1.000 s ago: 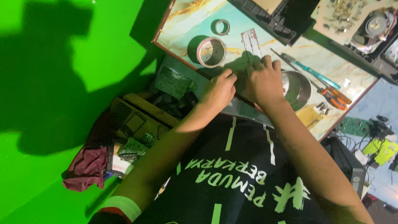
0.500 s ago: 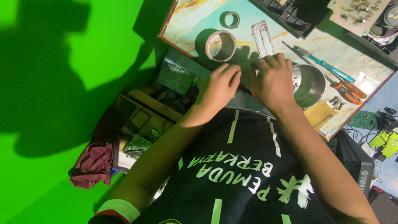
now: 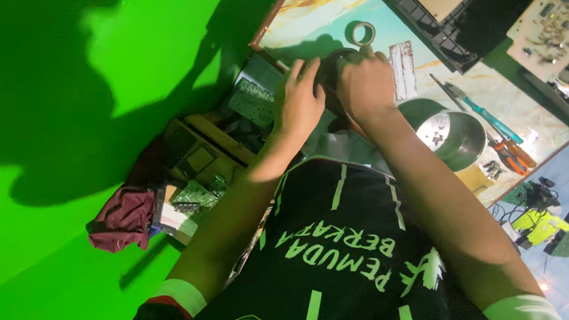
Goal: The person uses a screwdriver to work on internal components of an electronic keyboard, handles circuit boards, and applies tape to parts at a repair bench.
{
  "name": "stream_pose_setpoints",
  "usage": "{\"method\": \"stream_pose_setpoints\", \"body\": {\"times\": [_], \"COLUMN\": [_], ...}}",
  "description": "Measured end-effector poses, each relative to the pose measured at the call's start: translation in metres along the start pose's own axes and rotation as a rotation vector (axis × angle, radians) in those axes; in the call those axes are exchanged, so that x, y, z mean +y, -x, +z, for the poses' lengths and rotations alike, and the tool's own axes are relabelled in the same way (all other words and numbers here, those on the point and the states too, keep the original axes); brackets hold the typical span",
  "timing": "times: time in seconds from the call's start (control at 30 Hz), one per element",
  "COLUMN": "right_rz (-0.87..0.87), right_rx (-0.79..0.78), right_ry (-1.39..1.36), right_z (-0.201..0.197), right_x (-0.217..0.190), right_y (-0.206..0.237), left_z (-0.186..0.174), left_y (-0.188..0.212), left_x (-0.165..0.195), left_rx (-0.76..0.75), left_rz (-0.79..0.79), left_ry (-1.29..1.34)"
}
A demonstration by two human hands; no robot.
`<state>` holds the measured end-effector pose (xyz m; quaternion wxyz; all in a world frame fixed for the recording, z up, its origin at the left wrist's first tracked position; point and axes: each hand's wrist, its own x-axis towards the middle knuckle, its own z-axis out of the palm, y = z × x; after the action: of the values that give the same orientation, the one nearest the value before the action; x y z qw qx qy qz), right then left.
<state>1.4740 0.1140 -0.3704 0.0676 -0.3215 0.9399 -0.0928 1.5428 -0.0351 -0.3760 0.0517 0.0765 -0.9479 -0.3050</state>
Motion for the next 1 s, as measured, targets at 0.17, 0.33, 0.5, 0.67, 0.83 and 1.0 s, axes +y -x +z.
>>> {"method": "stream_pose_setpoints", "body": {"times": [0.17,0.33,0.5,0.67,0.83,1.0], "right_rz": [-0.024,-0.008,0.019,-0.035,-0.1,0.05], "right_rx": [-0.167,-0.228,-0.222,-0.211,-0.215,-0.054], "right_ry": [0.134,0.143,0.151,0.17,0.215,-0.14], "right_z": [0.024,0.037,0.045,0.042,0.013,-0.041], "right_x": [-0.007,-0.012,-0.009,-0.007,-0.007,-0.001], "right_y": [-0.018,-0.026,-0.029,-0.028,-0.016,0.025], "left_z": [0.006,0.01,0.015,0.019,0.012,-0.001], "left_y": [-0.003,-0.006,-0.004,-0.003,-0.001,0.012], "left_x": [-0.01,-0.013,-0.011,-0.009,0.0,0.027], "left_rx": [-0.048,-0.03,0.025,-0.007,0.003,0.061], "left_rz": [-0.043,-0.038,-0.006,-0.056,-0.083,-0.048], "left_ry": [0.19,0.217,0.222,0.219,0.186,0.252]}}
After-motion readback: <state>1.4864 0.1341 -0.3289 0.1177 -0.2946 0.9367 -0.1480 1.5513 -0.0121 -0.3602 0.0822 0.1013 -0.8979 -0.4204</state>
